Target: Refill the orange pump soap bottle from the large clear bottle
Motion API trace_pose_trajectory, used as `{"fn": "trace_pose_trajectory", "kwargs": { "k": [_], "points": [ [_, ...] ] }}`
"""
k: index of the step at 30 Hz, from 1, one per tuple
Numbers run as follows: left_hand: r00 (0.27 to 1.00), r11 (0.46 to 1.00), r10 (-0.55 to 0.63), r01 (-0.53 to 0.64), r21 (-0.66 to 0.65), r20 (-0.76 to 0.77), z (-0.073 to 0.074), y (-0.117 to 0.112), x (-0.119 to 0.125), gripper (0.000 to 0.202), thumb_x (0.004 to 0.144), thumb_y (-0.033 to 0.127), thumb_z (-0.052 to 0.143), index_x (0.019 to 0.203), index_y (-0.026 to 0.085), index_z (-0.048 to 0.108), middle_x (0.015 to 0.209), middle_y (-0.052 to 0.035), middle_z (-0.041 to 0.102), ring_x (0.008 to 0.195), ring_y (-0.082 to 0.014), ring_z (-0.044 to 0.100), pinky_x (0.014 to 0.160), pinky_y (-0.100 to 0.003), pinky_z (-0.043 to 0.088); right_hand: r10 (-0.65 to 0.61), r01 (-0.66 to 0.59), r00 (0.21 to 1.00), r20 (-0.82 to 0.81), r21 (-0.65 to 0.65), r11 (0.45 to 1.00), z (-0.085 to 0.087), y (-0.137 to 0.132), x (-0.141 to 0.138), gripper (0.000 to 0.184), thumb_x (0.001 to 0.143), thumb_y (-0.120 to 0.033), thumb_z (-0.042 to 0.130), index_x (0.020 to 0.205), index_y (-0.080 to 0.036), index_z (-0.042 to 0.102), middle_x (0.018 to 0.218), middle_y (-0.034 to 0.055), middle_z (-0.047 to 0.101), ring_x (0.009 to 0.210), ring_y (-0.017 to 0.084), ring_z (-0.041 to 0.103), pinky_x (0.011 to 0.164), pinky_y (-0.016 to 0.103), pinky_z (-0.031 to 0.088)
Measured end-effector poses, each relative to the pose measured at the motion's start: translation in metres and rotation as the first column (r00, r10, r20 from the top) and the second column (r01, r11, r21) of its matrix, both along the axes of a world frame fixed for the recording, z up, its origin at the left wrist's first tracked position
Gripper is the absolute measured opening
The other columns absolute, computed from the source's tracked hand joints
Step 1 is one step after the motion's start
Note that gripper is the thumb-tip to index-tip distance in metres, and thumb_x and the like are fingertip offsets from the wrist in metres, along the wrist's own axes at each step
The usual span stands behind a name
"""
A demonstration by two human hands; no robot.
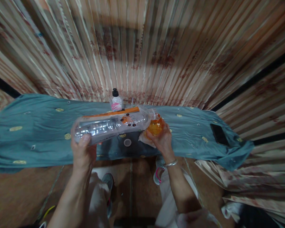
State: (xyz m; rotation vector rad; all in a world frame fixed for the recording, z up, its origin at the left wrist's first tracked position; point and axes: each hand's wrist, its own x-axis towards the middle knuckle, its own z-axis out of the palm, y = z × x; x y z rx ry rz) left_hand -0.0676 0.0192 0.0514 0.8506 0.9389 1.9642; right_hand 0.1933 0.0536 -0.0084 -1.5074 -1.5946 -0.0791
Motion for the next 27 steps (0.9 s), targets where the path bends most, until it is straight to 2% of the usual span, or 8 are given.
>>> {"fn": "trace_pose_trajectory", "kwargs": {
  "k": [6, 11, 18, 27],
  "points": [
    [1.000, 1.000, 0.027, -0.027, 0.013, 0.010, -0.0054, 0.0026, -0.0024, 0.066, 0.052, 0.044, 0.087, 0.110, 0.022, 0.065, 0.091, -0.0025, 0.063, 0.062, -0.0123, 0.055, 0.042, -0.018, 0.041, -0.002, 0.002, 1.000, -0.011, -0.031, 1.000, 0.0031, -0.0011, -0.0007, 0.073, 0.071, -0.043, 0.075, 0.133, -0.012, 0.049, 0.117, 0.0155, 0.067, 0.107, 0.031, 0.063, 0.093, 0.047, 0.055],
    [1.000, 1.000, -0.015, 0.015, 0.017, -0.005, -0.0057, 0.0023, -0.0035, 0.064, 0.054, 0.043, 0.085, 0.111, 0.021, 0.065, 0.092, -0.0029, 0.062, 0.064, -0.0130, 0.056, 0.045, -0.020, 0.044, 0.004, -0.004, 1.000, -0.009, -0.024, 1.000, 0.0071, -0.0021, -0.0022, 0.069, 0.072, -0.041, 0.075, 0.130, -0.013, 0.052, 0.116, 0.0147, 0.068, 0.105, 0.030, 0.064, 0.092, 0.047, 0.055],
    [0.999, 1.000, 0.020, -0.020, 0.001, 0.039, -0.0028, 0.0016, -0.0006, 0.069, 0.049, 0.042, 0.088, 0.110, 0.022, 0.064, 0.090, -0.0016, 0.061, 0.061, -0.0123, 0.055, 0.043, -0.019, 0.042, -0.011, 0.011, 1.000, -0.006, -0.015, 1.000, 0.0022, -0.0003, -0.0009, 0.072, 0.071, -0.043, 0.075, 0.132, -0.014, 0.051, 0.115, 0.0144, 0.068, 0.105, 0.030, 0.064, 0.091, 0.047, 0.056],
    [1.000, 1.000, -0.006, 0.007, 0.028, -0.013, -0.0023, 0.0014, -0.0014, 0.064, 0.055, 0.044, 0.086, 0.111, 0.021, 0.064, 0.089, -0.0020, 0.062, 0.059, -0.0121, 0.055, 0.042, -0.021, 0.040, 0.012, -0.012, 1.000, 0.003, 0.003, 1.000, 0.0009, 0.0003, 0.0007, 0.073, 0.071, -0.043, 0.076, 0.133, -0.013, 0.051, 0.117, 0.0152, 0.067, 0.107, 0.031, 0.064, 0.092, 0.048, 0.056]
  ]
}}
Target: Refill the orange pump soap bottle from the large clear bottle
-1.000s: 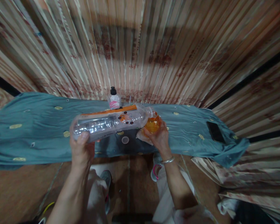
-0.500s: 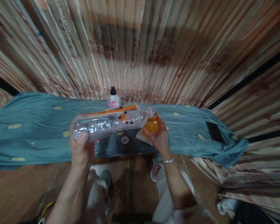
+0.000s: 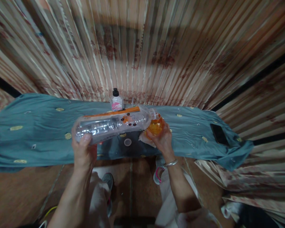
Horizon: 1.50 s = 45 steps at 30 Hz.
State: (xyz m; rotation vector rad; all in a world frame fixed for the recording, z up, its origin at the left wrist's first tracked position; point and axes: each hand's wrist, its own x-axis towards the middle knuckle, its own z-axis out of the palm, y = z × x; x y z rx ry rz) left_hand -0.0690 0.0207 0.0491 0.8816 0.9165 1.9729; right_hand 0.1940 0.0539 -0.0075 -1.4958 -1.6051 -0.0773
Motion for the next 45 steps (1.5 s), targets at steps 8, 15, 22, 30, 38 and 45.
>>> {"fn": "trace_pose_trajectory", "kwargs": {
  "k": [8, 15, 22, 30, 38, 45],
  "points": [
    [1.000, 0.999, 0.006, -0.005, -0.040, 0.005, -0.0021, -0.0020, -0.0005, 0.057, 0.055, 0.045, 0.085, 0.107, 0.028, 0.066, 0.099, -0.0043, 0.063, 0.066, -0.0154, 0.054, 0.046, -0.025, 0.040, -0.009, 0.009, 1.000, -0.016, -0.010, 1.000, -0.0004, 0.0001, 0.0005, 0.073, 0.071, -0.046, 0.075, 0.131, -0.012, 0.052, 0.113, 0.0147, 0.068, 0.105, 0.031, 0.065, 0.090, 0.047, 0.057],
    [1.000, 0.999, 0.017, -0.016, -0.041, 0.012, 0.0004, -0.0020, 0.0007, 0.059, 0.052, 0.043, 0.085, 0.106, 0.027, 0.067, 0.093, -0.0040, 0.063, 0.063, -0.0151, 0.053, 0.042, -0.023, 0.038, -0.008, 0.008, 1.000, -0.010, -0.001, 1.000, 0.0005, -0.0005, -0.0006, 0.072, 0.071, -0.045, 0.075, 0.131, -0.011, 0.051, 0.113, 0.0160, 0.068, 0.106, 0.031, 0.065, 0.091, 0.047, 0.056],
    [0.999, 0.998, 0.034, -0.033, -0.046, 0.010, 0.0020, -0.0028, 0.0018, 0.068, 0.051, 0.044, 0.087, 0.113, 0.024, 0.065, 0.090, -0.0027, 0.062, 0.064, -0.0129, 0.054, 0.047, -0.019, 0.044, 0.003, -0.003, 1.000, -0.016, 0.022, 1.000, -0.0009, 0.0002, -0.0007, 0.071, 0.072, -0.045, 0.074, 0.130, -0.011, 0.052, 0.111, 0.0156, 0.069, 0.104, 0.031, 0.066, 0.089, 0.047, 0.057],
    [0.999, 0.998, 0.036, -0.036, -0.047, 0.001, 0.0057, -0.0039, 0.0035, 0.069, 0.051, 0.045, 0.086, 0.114, 0.025, 0.066, 0.095, -0.0046, 0.064, 0.063, -0.0130, 0.053, 0.046, -0.021, 0.045, -0.009, 0.008, 0.999, -0.045, -0.028, 1.000, 0.0011, -0.0006, -0.0006, 0.072, 0.070, -0.044, 0.076, 0.130, -0.012, 0.053, 0.112, 0.0158, 0.069, 0.103, 0.031, 0.066, 0.088, 0.047, 0.057],
    [1.000, 0.999, 0.021, -0.020, -0.043, 0.012, 0.0041, -0.0034, 0.0013, 0.067, 0.050, 0.044, 0.088, 0.110, 0.024, 0.065, 0.092, -0.0032, 0.062, 0.064, -0.0137, 0.056, 0.043, -0.019, 0.042, -0.011, 0.010, 0.999, -0.034, -0.027, 1.000, 0.0027, -0.0012, -0.0016, 0.074, 0.069, -0.042, 0.077, 0.131, -0.009, 0.053, 0.113, 0.0171, 0.069, 0.107, 0.031, 0.065, 0.091, 0.046, 0.057],
    [1.000, 0.999, 0.019, -0.019, -0.027, 0.005, 0.0042, -0.0034, 0.0016, 0.064, 0.051, 0.043, 0.087, 0.108, 0.023, 0.065, 0.089, -0.0030, 0.064, 0.061, -0.0129, 0.055, 0.045, -0.021, 0.043, -0.005, 0.005, 1.000, -0.022, -0.011, 1.000, 0.0015, -0.0011, -0.0007, 0.076, 0.069, -0.043, 0.077, 0.132, -0.010, 0.051, 0.114, 0.0169, 0.069, 0.106, 0.033, 0.065, 0.089, 0.049, 0.057]
  ]
}}
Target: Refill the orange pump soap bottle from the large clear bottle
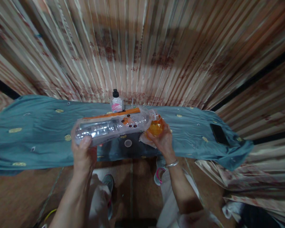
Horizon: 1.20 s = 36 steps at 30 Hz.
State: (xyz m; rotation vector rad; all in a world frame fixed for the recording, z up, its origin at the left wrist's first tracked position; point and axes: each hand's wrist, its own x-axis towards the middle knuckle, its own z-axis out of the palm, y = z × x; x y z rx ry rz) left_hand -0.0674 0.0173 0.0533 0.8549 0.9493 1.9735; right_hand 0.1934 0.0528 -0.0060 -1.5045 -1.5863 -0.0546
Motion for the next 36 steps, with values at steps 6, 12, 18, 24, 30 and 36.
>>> {"fn": "trace_pose_trajectory", "kwargs": {
  "k": [6, 12, 18, 24, 30, 36],
  "points": [
    [1.000, 1.000, 0.003, -0.003, -0.025, -0.003, 0.0000, -0.0010, 0.0001, 0.064, 0.052, 0.044, 0.087, 0.109, 0.025, 0.066, 0.091, -0.0026, 0.063, 0.063, -0.0134, 0.056, 0.045, -0.021, 0.044, -0.014, 0.014, 1.000, 0.006, -0.005, 1.000, 0.0005, 0.0000, -0.0015, 0.072, 0.070, -0.042, 0.076, 0.131, -0.013, 0.051, 0.113, 0.0151, 0.068, 0.103, 0.030, 0.065, 0.090, 0.047, 0.057],
    [1.000, 1.000, 0.003, -0.003, -0.022, 0.016, -0.0020, 0.0001, -0.0008, 0.067, 0.050, 0.043, 0.087, 0.109, 0.024, 0.063, 0.093, -0.0025, 0.061, 0.063, -0.0130, 0.054, 0.045, -0.020, 0.044, -0.007, 0.007, 1.000, -0.004, -0.014, 1.000, 0.0002, -0.0001, -0.0012, 0.072, 0.072, -0.044, 0.074, 0.133, -0.014, 0.049, 0.113, 0.0144, 0.068, 0.104, 0.030, 0.065, 0.089, 0.047, 0.057],
    [0.999, 1.000, 0.008, -0.007, -0.022, 0.031, -0.0024, 0.0000, -0.0001, 0.067, 0.050, 0.041, 0.087, 0.110, 0.024, 0.062, 0.094, -0.0026, 0.061, 0.064, -0.0143, 0.055, 0.044, -0.021, 0.042, -0.022, 0.022, 1.000, -0.006, -0.005, 1.000, -0.0002, 0.0002, -0.0010, 0.075, 0.070, -0.045, 0.076, 0.132, -0.013, 0.051, 0.113, 0.0150, 0.069, 0.105, 0.031, 0.065, 0.089, 0.047, 0.057],
    [1.000, 1.000, 0.010, -0.011, -0.022, -0.014, -0.0024, 0.0003, -0.0005, 0.063, 0.053, 0.042, 0.084, 0.110, 0.024, 0.064, 0.097, -0.0042, 0.061, 0.064, -0.0130, 0.052, 0.045, -0.021, 0.039, -0.001, 0.001, 1.000, -0.020, -0.008, 1.000, 0.0002, 0.0002, -0.0002, 0.073, 0.071, -0.045, 0.075, 0.132, -0.013, 0.051, 0.114, 0.0151, 0.069, 0.107, 0.031, 0.065, 0.089, 0.047, 0.057],
    [0.999, 0.999, 0.002, -0.004, -0.034, -0.049, -0.0029, -0.0002, -0.0018, 0.065, 0.055, 0.045, 0.082, 0.113, 0.025, 0.063, 0.103, -0.0049, 0.062, 0.066, -0.0140, 0.053, 0.047, -0.022, 0.040, 0.004, -0.004, 1.000, -0.009, 0.002, 1.000, 0.0000, 0.0002, 0.0005, 0.074, 0.071, -0.045, 0.076, 0.133, -0.014, 0.051, 0.116, 0.0149, 0.068, 0.107, 0.031, 0.065, 0.091, 0.047, 0.057],
    [1.000, 1.000, 0.006, -0.007, -0.030, -0.015, -0.0018, 0.0002, -0.0011, 0.067, 0.052, 0.044, 0.085, 0.112, 0.023, 0.063, 0.096, -0.0041, 0.063, 0.064, -0.0131, 0.053, 0.047, -0.021, 0.038, 0.000, 0.000, 1.000, 0.007, 0.013, 1.000, -0.0003, 0.0005, 0.0001, 0.074, 0.070, -0.043, 0.076, 0.132, -0.012, 0.051, 0.116, 0.0153, 0.069, 0.107, 0.031, 0.065, 0.092, 0.047, 0.056]
  ]
}}
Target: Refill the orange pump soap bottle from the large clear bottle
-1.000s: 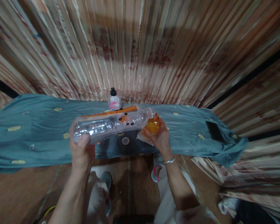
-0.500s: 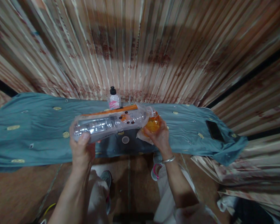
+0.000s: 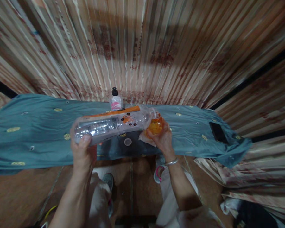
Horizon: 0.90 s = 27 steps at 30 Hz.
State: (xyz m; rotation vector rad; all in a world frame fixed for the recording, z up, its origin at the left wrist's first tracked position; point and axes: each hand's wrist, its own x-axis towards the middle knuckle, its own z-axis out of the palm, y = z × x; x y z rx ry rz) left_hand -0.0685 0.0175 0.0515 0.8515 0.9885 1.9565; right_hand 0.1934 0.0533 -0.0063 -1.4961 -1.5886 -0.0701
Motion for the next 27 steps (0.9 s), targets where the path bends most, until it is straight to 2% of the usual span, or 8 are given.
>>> {"fn": "trace_pose_trajectory", "kwargs": {
  "k": [3, 9, 15, 21, 27],
  "points": [
    [1.000, 1.000, 0.014, -0.014, -0.006, 0.006, 0.0008, 0.0000, 0.0010, 0.067, 0.050, 0.046, 0.086, 0.110, 0.025, 0.064, 0.091, -0.0038, 0.063, 0.062, -0.0139, 0.054, 0.044, -0.022, 0.037, -0.017, 0.017, 1.000, -0.004, -0.004, 1.000, -0.0005, 0.0004, -0.0002, 0.074, 0.069, -0.044, 0.077, 0.131, -0.012, 0.052, 0.114, 0.0154, 0.069, 0.106, 0.031, 0.065, 0.091, 0.047, 0.057],
    [1.000, 1.000, -0.019, 0.019, -0.009, -0.020, -0.0004, -0.0013, -0.0006, 0.050, 0.057, 0.043, 0.082, 0.103, 0.030, 0.066, 0.099, -0.0054, 0.063, 0.065, -0.0168, 0.053, 0.045, -0.027, 0.040, -0.016, 0.016, 1.000, -0.010, -0.021, 1.000, 0.0015, -0.0007, -0.0004, 0.074, 0.068, -0.041, 0.077, 0.131, -0.010, 0.053, 0.112, 0.0158, 0.070, 0.104, 0.030, 0.066, 0.089, 0.046, 0.058],
    [0.999, 1.000, -0.023, 0.023, 0.004, 0.040, -0.0028, -0.0013, -0.0012, 0.050, 0.055, 0.040, 0.085, 0.101, 0.030, 0.067, 0.096, -0.0032, 0.062, 0.067, -0.0161, 0.054, 0.044, -0.026, 0.040, -0.003, 0.003, 1.000, -0.027, -0.020, 1.000, -0.0003, -0.0007, 0.0004, 0.074, 0.070, -0.045, 0.076, 0.132, -0.012, 0.052, 0.113, 0.0155, 0.069, 0.105, 0.030, 0.066, 0.090, 0.047, 0.057],
    [0.999, 0.999, -0.039, 0.040, 0.028, -0.006, -0.0045, -0.0010, -0.0024, 0.048, 0.060, 0.040, 0.081, 0.104, 0.029, 0.065, 0.097, -0.0036, 0.063, 0.064, -0.0160, 0.053, 0.045, -0.027, 0.040, -0.009, 0.006, 0.998, -0.057, -0.040, 0.999, 0.0015, -0.0017, -0.0002, 0.075, 0.069, -0.043, 0.077, 0.132, -0.013, 0.052, 0.113, 0.0156, 0.069, 0.105, 0.031, 0.066, 0.089, 0.048, 0.057],
    [1.000, 0.999, -0.027, 0.027, 0.030, -0.006, -0.0037, 0.0002, -0.0023, 0.055, 0.057, 0.043, 0.083, 0.106, 0.028, 0.066, 0.099, -0.0038, 0.064, 0.064, -0.0152, 0.055, 0.044, -0.025, 0.040, 0.005, -0.005, 1.000, -0.029, -0.004, 1.000, 0.0022, -0.0011, -0.0002, 0.073, 0.069, -0.043, 0.077, 0.131, -0.013, 0.053, 0.112, 0.0148, 0.069, 0.104, 0.031, 0.066, 0.089, 0.048, 0.057]
  ]
}}
